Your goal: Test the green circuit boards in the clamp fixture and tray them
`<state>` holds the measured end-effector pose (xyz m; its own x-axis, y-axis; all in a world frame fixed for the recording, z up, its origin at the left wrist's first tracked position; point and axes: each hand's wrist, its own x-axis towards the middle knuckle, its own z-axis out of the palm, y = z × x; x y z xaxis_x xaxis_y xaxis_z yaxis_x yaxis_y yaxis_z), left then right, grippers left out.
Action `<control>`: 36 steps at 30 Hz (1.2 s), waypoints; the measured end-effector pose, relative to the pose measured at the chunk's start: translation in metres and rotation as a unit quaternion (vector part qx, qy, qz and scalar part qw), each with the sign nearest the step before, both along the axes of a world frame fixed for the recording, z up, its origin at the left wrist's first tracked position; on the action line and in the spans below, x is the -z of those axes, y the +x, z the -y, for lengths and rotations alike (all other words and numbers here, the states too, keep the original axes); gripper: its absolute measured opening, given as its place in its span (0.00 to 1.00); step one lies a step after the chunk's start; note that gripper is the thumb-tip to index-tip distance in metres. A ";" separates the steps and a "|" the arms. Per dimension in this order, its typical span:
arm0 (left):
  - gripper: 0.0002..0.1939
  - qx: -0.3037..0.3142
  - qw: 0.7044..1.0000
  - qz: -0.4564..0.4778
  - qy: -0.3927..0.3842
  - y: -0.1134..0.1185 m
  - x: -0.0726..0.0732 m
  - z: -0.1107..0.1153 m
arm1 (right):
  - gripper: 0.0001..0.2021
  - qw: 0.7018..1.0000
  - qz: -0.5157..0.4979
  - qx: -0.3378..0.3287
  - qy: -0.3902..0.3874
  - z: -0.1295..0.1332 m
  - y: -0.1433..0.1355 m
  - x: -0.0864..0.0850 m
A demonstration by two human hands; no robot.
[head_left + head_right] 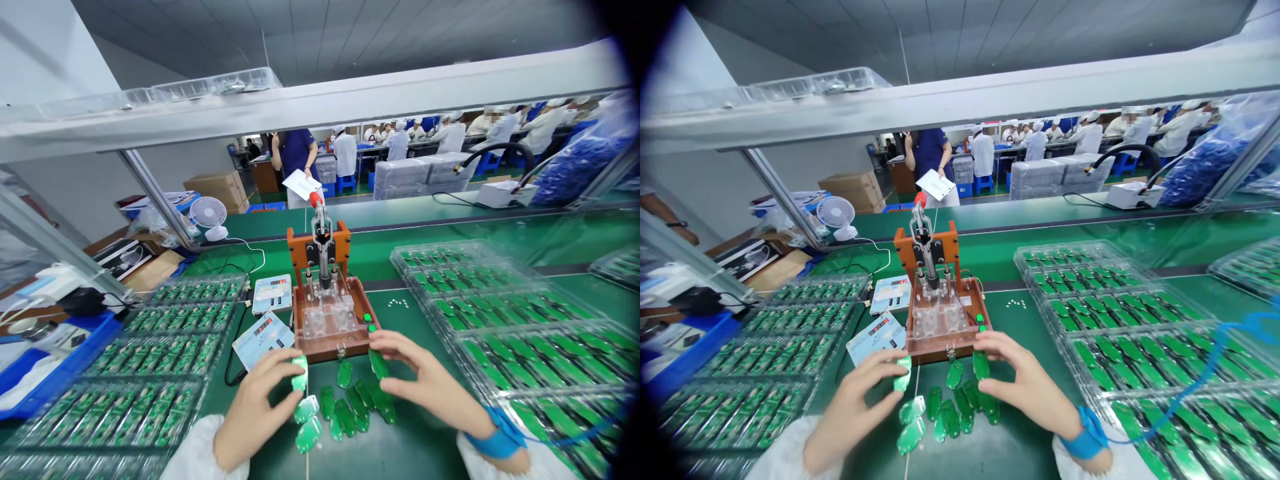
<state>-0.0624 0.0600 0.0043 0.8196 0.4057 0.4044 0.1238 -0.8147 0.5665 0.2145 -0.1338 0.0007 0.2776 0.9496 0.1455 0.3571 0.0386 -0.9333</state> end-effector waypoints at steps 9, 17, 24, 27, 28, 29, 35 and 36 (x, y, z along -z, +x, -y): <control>0.08 -0.015 0.998 0.060 -0.027 0.078 0.001 -0.046 | 0.16 0.984 0.162 -0.011 0.071 -0.101 0.023 -0.003; 0.08 -0.010 0.998 0.054 -0.028 0.087 0.015 -0.043 | 0.10 0.979 0.186 -0.042 0.065 -0.108 0.029 0.005; 0.07 0.005 1.000 0.029 0.003 0.086 0.015 -0.044 | 0.09 0.976 0.199 -0.062 0.069 -0.103 0.030 0.005; 0.06 -0.002 0.999 0.038 0.012 0.087 0.016 -0.042 | 0.10 0.975 0.200 -0.061 0.068 -0.098 0.028 0.006; 0.06 -0.004 0.999 0.043 0.015 0.087 0.017 -0.041 | 0.10 0.976 0.200 -0.059 0.068 -0.096 0.027 0.007; 0.06 -0.006 0.999 0.046 0.018 0.087 0.018 -0.039 | 0.10 0.976 0.199 -0.057 0.068 -0.095 0.025 0.008; 0.08 -0.022 0.999 0.045 0.014 0.083 0.023 -0.031 | 0.08 0.978 0.183 0.001 0.098 -0.089 0.032 0.003; 0.09 -0.028 0.998 0.054 0.013 0.082 0.023 -0.030 | 0.08 0.977 0.177 0.030 0.113 -0.091 0.037 -0.004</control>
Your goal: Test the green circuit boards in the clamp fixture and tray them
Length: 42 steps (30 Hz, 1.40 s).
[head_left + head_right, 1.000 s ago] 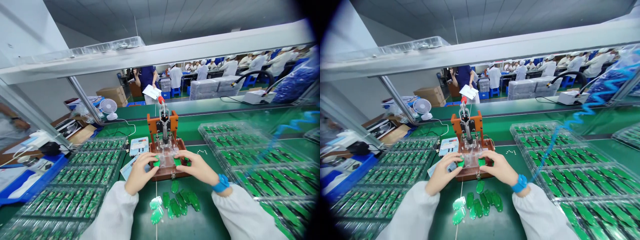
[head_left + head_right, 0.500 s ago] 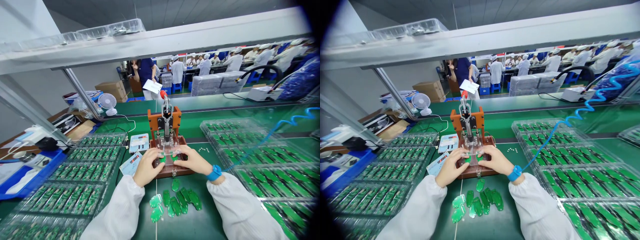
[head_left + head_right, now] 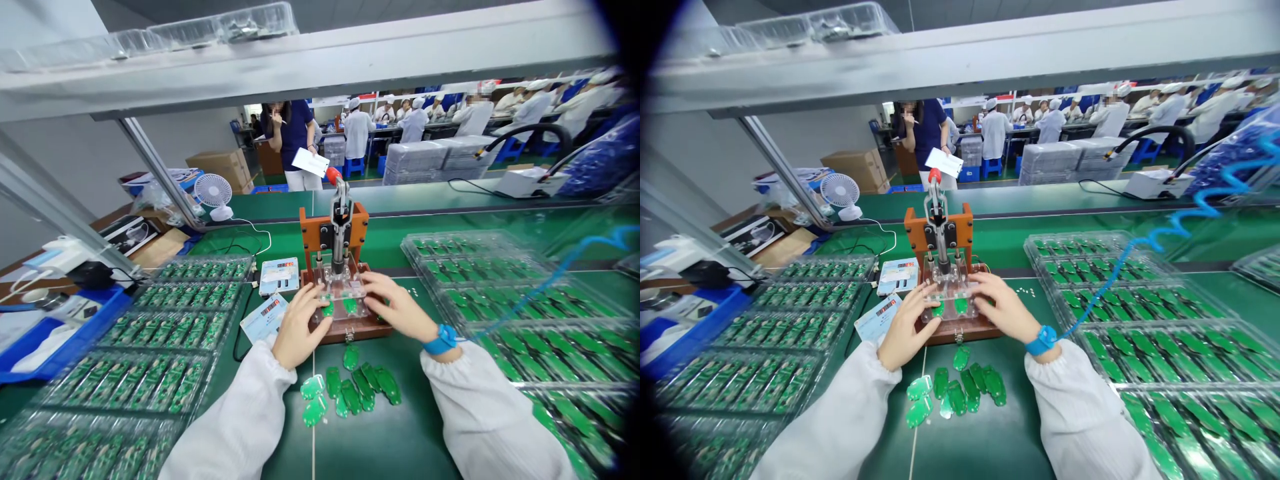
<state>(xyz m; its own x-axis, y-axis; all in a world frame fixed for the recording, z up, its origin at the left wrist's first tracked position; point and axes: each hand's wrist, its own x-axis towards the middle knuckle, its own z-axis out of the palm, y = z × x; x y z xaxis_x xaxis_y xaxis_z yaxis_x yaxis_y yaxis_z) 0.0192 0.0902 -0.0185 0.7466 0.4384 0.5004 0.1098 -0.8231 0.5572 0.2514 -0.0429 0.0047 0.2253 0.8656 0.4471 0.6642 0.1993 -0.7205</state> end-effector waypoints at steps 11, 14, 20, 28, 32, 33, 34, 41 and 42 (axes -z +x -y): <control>0.10 0.053 0.992 0.112 0.022 -0.015 -0.004 0.027 | 0.15 0.990 -0.064 0.058 0.113 -0.118 0.035 -0.167; 0.09 0.122 0.988 0.068 0.070 -0.012 0.002 0.034 | 0.26 0.991 -0.127 -0.023 -0.030 -0.138 0.030 -0.194; 0.09 0.135 0.987 0.042 0.076 -0.010 0.007 0.035 | 0.23 0.993 -0.010 -0.047 0.105 -0.089 -0.012 -0.220; 0.10 0.129 0.988 0.034 0.074 -0.009 0.008 0.036 | 0.17 0.947 0.184 0.026 0.262 -0.005 -0.070 -0.162; 0.10 0.128 0.989 0.032 0.073 -0.009 0.007 0.036 | 0.18 0.944 0.151 0.035 0.291 -0.005 -0.072 -0.135; 0.10 0.127 0.989 0.030 0.072 -0.009 0.006 0.037 | 0.19 0.944 0.137 0.033 0.300 -0.007 -0.071 -0.129; 0.10 0.126 0.989 0.028 0.071 -0.009 0.007 0.037 | 0.20 0.943 0.125 0.027 0.308 -0.009 -0.071 -0.122; 0.10 0.116 0.991 0.037 0.062 -0.006 0.009 0.038 | 0.30 0.944 0.080 -0.004 0.320 -0.019 -0.075 -0.075; 0.10 0.116 0.991 0.039 0.058 -0.006 0.009 0.038 | 0.31 0.946 0.070 0.002 0.318 -0.019 -0.076 -0.072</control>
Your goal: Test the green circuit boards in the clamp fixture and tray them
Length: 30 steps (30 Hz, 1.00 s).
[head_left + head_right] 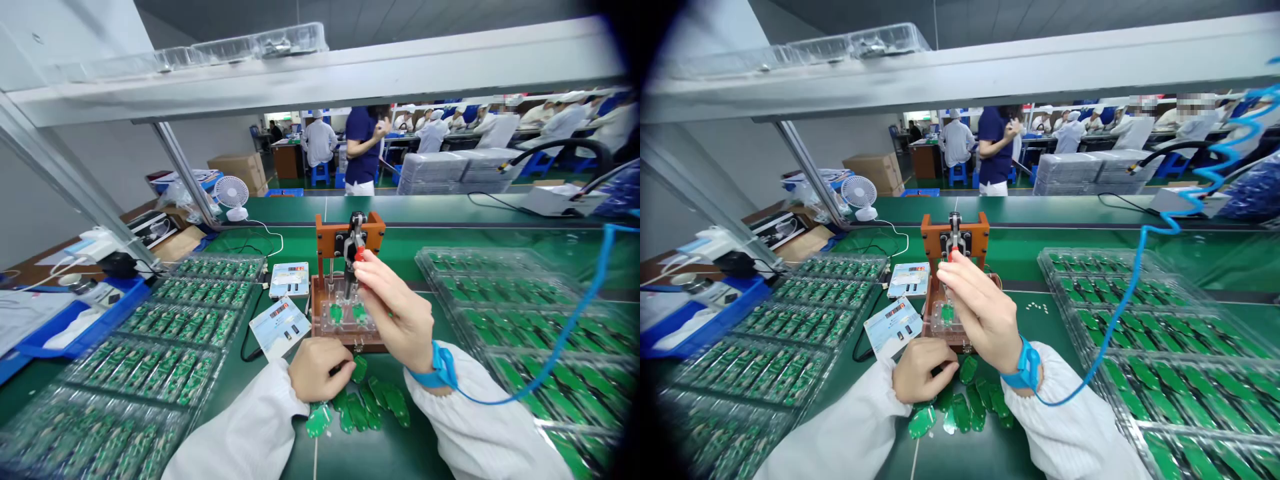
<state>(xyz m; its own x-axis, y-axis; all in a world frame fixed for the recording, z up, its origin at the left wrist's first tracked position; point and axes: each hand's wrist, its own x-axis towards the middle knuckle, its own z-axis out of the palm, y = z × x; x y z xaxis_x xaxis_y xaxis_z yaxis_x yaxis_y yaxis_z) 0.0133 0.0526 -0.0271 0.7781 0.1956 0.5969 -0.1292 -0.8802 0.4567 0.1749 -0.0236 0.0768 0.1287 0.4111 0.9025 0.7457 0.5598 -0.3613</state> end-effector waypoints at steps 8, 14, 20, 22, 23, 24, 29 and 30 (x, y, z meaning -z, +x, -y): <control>0.07 -0.075 0.994 -0.033 -0.072 -0.037 -0.015 0.015 | 0.31 0.996 -0.074 -0.035 0.032 -0.007 -0.005 0.008; 0.05 -0.034 0.977 -0.207 -0.033 -0.089 -0.046 0.027 | 0.31 0.995 -0.084 -0.040 0.034 -0.005 -0.008 0.010; 0.10 -0.001 0.964 -0.266 -0.003 -0.077 -0.074 -0.049 | 0.31 0.994 -0.081 -0.060 0.042 -0.004 -0.007 0.007; 0.11 -0.047 0.968 -0.247 0.021 -0.064 -0.066 -0.087 | 0.31 0.994 -0.074 -0.067 0.047 -0.006 -0.006 0.007; 0.15 -0.079 0.965 -0.245 0.044 -0.058 -0.059 -0.104 | 0.31 0.994 -0.071 -0.068 0.048 -0.006 -0.006 0.007; 0.26 -0.112 0.957 -0.260 0.059 -0.053 -0.052 -0.118 | 0.31 0.994 -0.070 -0.068 0.049 -0.007 -0.006 0.007; 0.55 -0.156 0.889 -0.424 0.079 -0.040 -0.021 -0.146 | 0.31 0.995 -0.068 -0.060 0.047 -0.007 -0.007 0.008; 0.55 -0.153 0.881 -0.440 0.083 -0.040 -0.019 -0.147 | 0.31 0.995 -0.068 -0.059 0.045 -0.007 -0.008 0.008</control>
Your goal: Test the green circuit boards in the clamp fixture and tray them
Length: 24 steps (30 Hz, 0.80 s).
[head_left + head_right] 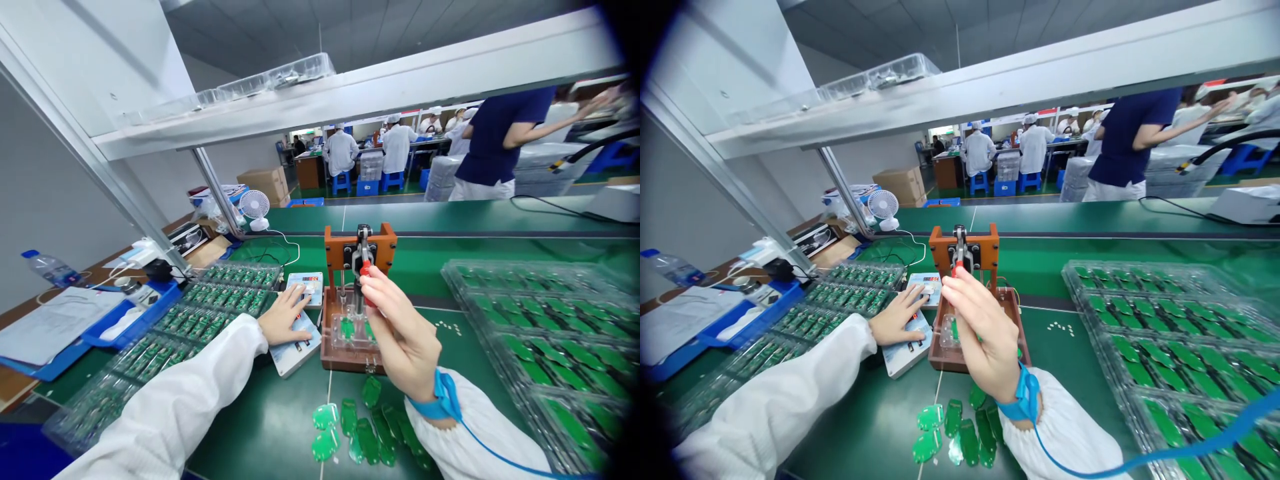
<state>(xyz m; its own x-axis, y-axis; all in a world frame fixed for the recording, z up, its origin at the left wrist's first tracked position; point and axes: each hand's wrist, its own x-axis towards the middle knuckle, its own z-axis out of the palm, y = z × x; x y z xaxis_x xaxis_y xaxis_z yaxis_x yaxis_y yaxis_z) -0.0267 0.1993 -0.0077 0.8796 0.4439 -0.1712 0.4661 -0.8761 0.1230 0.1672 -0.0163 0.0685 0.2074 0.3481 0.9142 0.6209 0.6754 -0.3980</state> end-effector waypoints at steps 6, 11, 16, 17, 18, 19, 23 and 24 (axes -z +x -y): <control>0.58 0.010 0.999 -0.047 -0.015 -0.001 -0.006 -0.003 | 0.32 1.000 0.001 0.007 0.006 0.000 -0.001 0.002; 0.61 0.023 0.998 -0.052 0.003 0.000 -0.004 -0.009 | 0.32 1.000 0.003 0.009 0.004 -0.001 -0.001 0.002; 0.62 0.029 0.998 -0.052 0.000 0.001 -0.003 -0.010 | 0.32 1.000 0.004 0.017 0.007 -0.001 -0.002 0.002; 0.62 0.028 0.998 -0.053 -0.002 0.002 -0.003 -0.009 | 0.32 1.000 0.005 0.019 0.007 -0.002 -0.002 0.002; 0.62 0.026 0.998 -0.056 -0.006 0.002 -0.003 -0.009 | 0.32 1.000 0.005 0.021 0.008 -0.002 -0.002 0.002; 0.62 0.023 0.998 -0.058 -0.010 0.002 -0.004 -0.008 | 0.32 1.000 0.004 0.021 0.007 -0.002 -0.002 0.003; 0.64 0.007 0.998 -0.043 -0.037 -0.001 -0.005 -0.009 | 0.31 1.000 0.002 0.021 0.006 -0.001 -0.001 0.004; 0.65 0.003 0.999 -0.030 -0.044 -0.004 -0.006 -0.011 | 0.31 1.000 0.002 0.020 0.005 -0.001 -0.001 0.005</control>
